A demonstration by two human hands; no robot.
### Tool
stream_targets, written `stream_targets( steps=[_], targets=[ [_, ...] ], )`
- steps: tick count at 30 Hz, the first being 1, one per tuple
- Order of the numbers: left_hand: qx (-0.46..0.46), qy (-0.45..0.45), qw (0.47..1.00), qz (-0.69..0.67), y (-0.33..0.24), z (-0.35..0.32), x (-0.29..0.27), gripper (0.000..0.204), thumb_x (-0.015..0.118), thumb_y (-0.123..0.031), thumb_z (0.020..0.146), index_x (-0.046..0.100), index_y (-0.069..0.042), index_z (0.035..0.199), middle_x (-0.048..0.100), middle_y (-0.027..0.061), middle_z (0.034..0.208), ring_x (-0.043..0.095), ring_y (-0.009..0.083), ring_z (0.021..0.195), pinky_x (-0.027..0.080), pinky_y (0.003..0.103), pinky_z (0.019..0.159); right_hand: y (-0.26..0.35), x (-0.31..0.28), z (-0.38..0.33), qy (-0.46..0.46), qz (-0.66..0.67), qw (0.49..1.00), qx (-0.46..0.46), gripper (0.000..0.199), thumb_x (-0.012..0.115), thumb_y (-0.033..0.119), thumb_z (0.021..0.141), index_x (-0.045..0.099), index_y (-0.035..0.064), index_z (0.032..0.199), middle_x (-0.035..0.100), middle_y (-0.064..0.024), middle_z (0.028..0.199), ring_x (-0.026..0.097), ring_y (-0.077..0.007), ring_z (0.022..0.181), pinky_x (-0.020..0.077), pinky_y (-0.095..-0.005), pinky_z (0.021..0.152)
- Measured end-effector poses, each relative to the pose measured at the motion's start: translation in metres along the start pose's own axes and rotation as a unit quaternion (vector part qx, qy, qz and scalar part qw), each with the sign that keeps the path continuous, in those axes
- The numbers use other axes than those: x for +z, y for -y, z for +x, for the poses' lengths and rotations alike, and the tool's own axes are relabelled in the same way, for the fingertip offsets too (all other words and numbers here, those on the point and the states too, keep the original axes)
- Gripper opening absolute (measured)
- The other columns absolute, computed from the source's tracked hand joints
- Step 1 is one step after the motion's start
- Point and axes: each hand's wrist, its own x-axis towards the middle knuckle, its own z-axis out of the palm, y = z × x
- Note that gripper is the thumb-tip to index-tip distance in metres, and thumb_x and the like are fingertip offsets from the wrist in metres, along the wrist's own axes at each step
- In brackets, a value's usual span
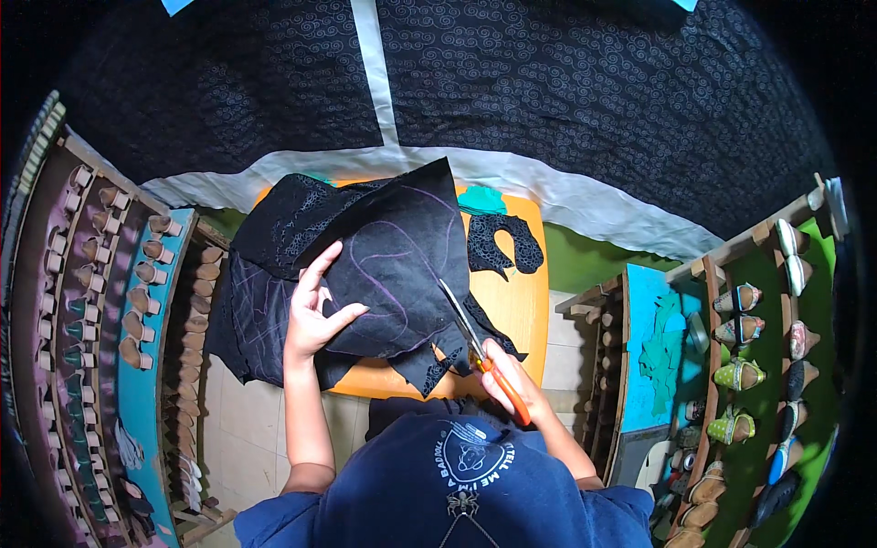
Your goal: The person uses orange-handled scissors to cut a piece of black patterned fabric laid out on a yellow table. They follow a purple guideline drawn on the material, carefully trimming the edges to create a specific shape. The workspace is surrounded by shelves containing numerous shoe lasts.
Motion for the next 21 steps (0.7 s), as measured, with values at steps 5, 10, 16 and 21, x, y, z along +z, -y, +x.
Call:
stream_targets(
  steps=[5,10,16,21],
  targets=[
    [0.030,-0.005,0.999,0.043,0.002,-0.001,-0.001,0.076,0.075,-0.002,0.055,0.037,0.004,0.121,0.038,0.0101,0.123,0.036,0.0175,0.114,0.026,0.030,0.097,0.005,0.002,-0.002,-0.003,0.036,0.999,0.028,0.039,0.045,0.042,0.082,0.033,0.0048,0.079,0.034,-0.0080,0.061,0.036,-0.0191,0.054,0.0323,-0.0306,0.051],
    [0.044,0.013,0.996,0.072,0.000,-0.001,-0.002,0.077,0.076,-0.004,0.055,0.038,0.004,0.121,0.036,0.0107,0.125,0.032,0.0192,0.117,0.023,0.031,0.099,0.002,0.001,-0.002,-0.007,0.020,1.000,-0.003,0.040,0.044,0.043,0.082,0.033,0.0041,0.082,0.036,-0.0093,0.063,0.037,-0.0197,0.056,0.0336,-0.0314,0.054],
    [0.062,0.034,0.993,0.091,-0.004,0.003,0.001,0.084,0.076,-0.004,0.053,0.033,0.003,0.124,0.030,0.0116,0.131,0.028,0.0200,0.121,0.021,0.032,0.100,0.004,-0.002,0.001,0.015,0.009,1.000,0.012,0.038,0.043,0.040,0.083,0.033,0.0040,0.086,0.037,-0.0097,0.066,0.039,-0.0203,0.058,0.0344,-0.0321,0.055],
    [0.020,-0.005,0.998,-0.052,-0.010,0.002,0.014,0.097,0.076,-0.002,0.052,0.020,0.001,0.130,0.020,0.0120,0.137,0.023,0.0200,0.124,0.019,0.033,0.102,0.014,-0.002,0.000,0.005,0.024,0.999,0.038,0.035,0.044,0.037,0.083,0.033,0.0041,0.084,0.037,-0.0092,0.064,0.039,-0.0197,0.057,0.0341,-0.0314,0.055]
  ],
)
